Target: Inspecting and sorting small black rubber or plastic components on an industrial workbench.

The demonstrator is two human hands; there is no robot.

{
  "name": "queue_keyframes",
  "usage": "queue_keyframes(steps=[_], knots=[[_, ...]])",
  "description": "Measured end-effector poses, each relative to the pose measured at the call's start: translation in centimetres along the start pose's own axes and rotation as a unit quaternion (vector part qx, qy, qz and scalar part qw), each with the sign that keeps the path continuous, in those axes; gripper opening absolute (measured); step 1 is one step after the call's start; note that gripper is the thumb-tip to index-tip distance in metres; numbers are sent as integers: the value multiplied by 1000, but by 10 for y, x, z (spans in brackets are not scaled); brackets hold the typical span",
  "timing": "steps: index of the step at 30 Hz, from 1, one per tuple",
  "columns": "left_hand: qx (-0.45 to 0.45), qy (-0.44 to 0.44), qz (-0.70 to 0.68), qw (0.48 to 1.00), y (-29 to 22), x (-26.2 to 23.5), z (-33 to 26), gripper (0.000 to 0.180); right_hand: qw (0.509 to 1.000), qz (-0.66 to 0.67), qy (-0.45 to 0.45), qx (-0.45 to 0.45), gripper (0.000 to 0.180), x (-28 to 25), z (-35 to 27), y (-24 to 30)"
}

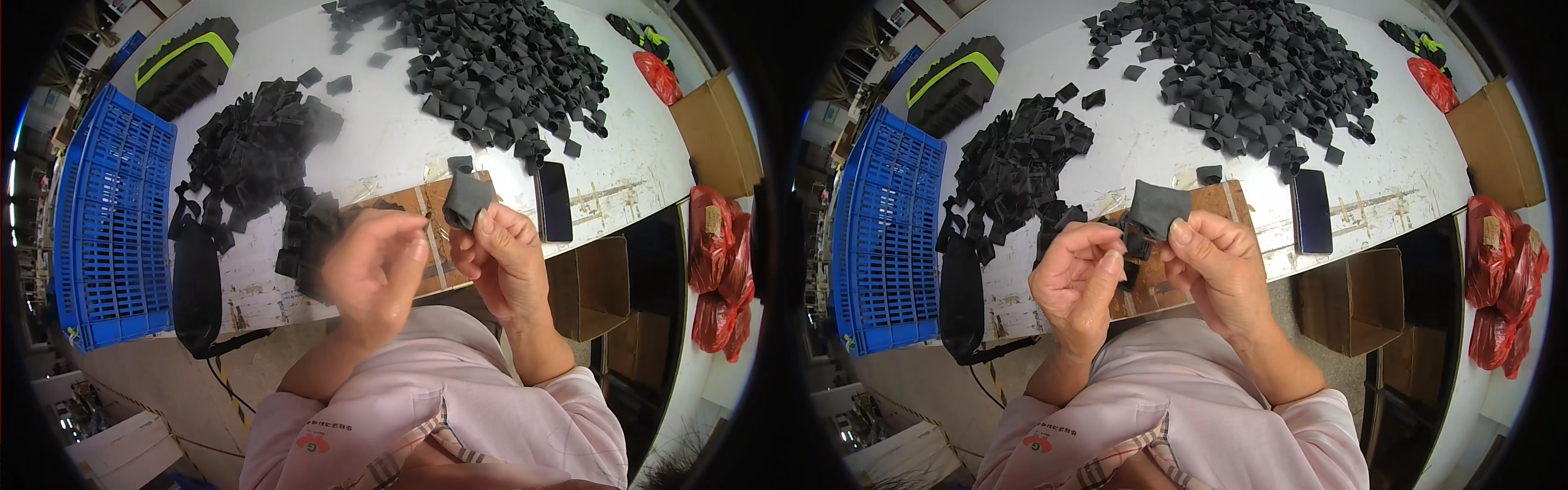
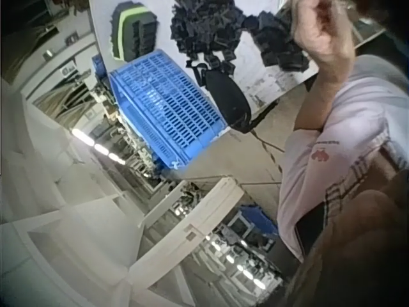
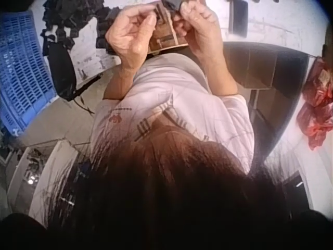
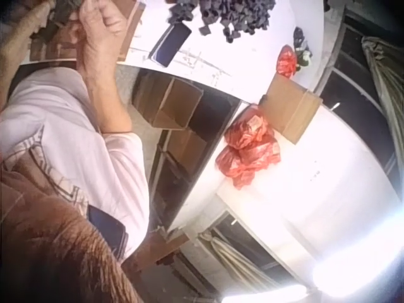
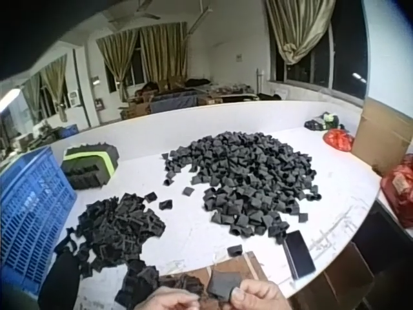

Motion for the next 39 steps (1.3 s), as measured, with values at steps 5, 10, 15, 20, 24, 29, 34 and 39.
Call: queue_keyframes(steps=[5,10,15,20,24,29,34,39], knots=[[31,18,13,999,-7,13,0,27,995,79,5,61,19,1,-8,-15],[9,-26,41,999,-4,17,-6,26,997,20,46,65,18,-4,-12,-25],[63,-42,152,985,-1,16,-5,14,975,-207,-11,-73,19,-6,-15,-14],[45,29,137,989,6,21,-19,8,974,-193,17,-114,17,-11,-12,-11],[-82,-54,-135,986,25,22,-29,17,997,-53,33,-45,17,-19,-13,-23],[-88,-30,-53,994,29,20,-31,16,987,-146,-22,-71,16,-6,-13,-15],[-117,-22,-82,989,32,19,-37,13,991,-125,11,-37,14,-17,-10,-29],[-171,-109,-191,960,42,13,-42,23,995,-91,-17,-28,13,-18,-11,-38]])
Point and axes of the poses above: each hand's wrist, its own z-axis towards the middle knuckle, its own x-axis out of the palm, y = z × x, the point moved 4 cm from there along z, towards the middle knuckle, and after that the axes turned 4 degrees about y, right-handed, at the moved point
